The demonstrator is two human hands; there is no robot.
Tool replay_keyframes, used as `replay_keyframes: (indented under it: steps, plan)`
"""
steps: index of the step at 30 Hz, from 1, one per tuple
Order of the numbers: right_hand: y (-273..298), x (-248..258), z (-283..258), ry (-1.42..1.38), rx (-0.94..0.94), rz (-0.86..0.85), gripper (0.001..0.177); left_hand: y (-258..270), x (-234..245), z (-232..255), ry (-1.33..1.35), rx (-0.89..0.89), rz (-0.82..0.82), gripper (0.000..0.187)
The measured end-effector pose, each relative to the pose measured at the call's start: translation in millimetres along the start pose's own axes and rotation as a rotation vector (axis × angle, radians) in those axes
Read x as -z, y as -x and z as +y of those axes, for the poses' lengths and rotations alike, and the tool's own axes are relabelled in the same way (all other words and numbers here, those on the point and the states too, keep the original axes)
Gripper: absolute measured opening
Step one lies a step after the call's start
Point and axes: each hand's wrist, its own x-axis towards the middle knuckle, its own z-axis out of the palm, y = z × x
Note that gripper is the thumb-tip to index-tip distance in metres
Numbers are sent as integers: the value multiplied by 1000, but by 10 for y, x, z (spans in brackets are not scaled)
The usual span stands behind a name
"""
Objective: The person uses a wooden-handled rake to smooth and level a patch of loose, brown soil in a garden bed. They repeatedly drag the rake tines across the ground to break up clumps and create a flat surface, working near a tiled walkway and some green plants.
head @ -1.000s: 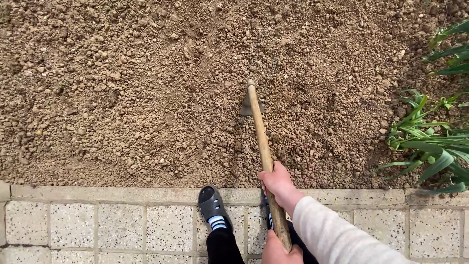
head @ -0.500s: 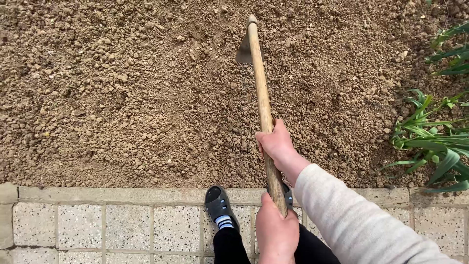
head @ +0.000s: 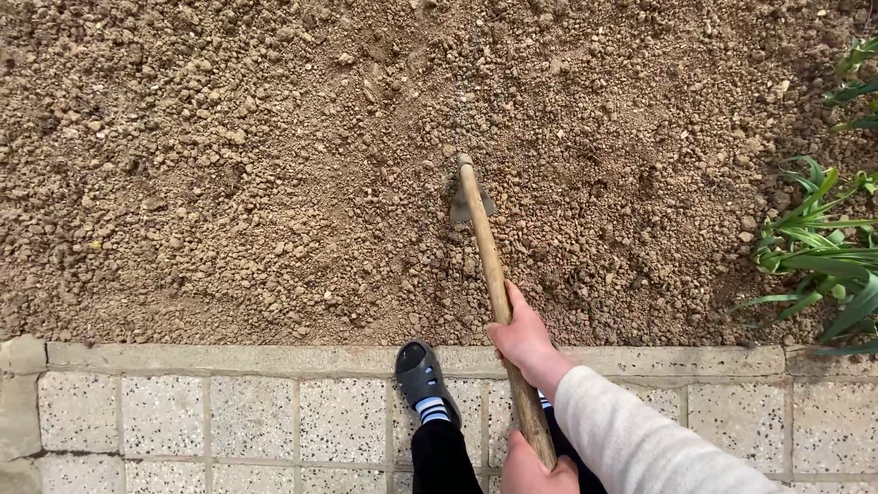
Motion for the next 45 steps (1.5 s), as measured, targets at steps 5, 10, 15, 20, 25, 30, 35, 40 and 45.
replay_keyframes:
  steps: [5, 10, 15, 20, 25, 30, 35, 40, 45]
  plan:
    - [54, -14, -55, -42, -29, 16, 90, 125, 161, 95, 5, 36, -74, 37]
    - [117, 13, -324, -127, 90, 42, 88, 247, 487, 361, 55, -62, -7, 28]
    - [125, -22, -563, -142, 205, 102, 88, 339, 872, 530, 94, -149, 33, 27]
    - [128, -121, -712, -170, 277, 111, 89, 475, 1222, 675, 162, -195, 53, 19]
    - [141, -278, -618, -115, 191, 71, 89, 297, 1105, 445, 113, -153, 52, 26]
    - [17, -496, -183, -54, 77, 38, 87, 36, 779, -17, 20, -7, -7, 47]
    - [-106, -662, 150, 36, -33, 40, 87, -230, 540, -459, -53, 74, -89, 50]
    - [-167, -668, 125, 11, 30, 64, 87, -96, 707, -271, -24, 37, -31, 39]
    - [-17, -611, -72, -95, 75, 92, 86, -112, 788, -237, -32, -31, -26, 37]
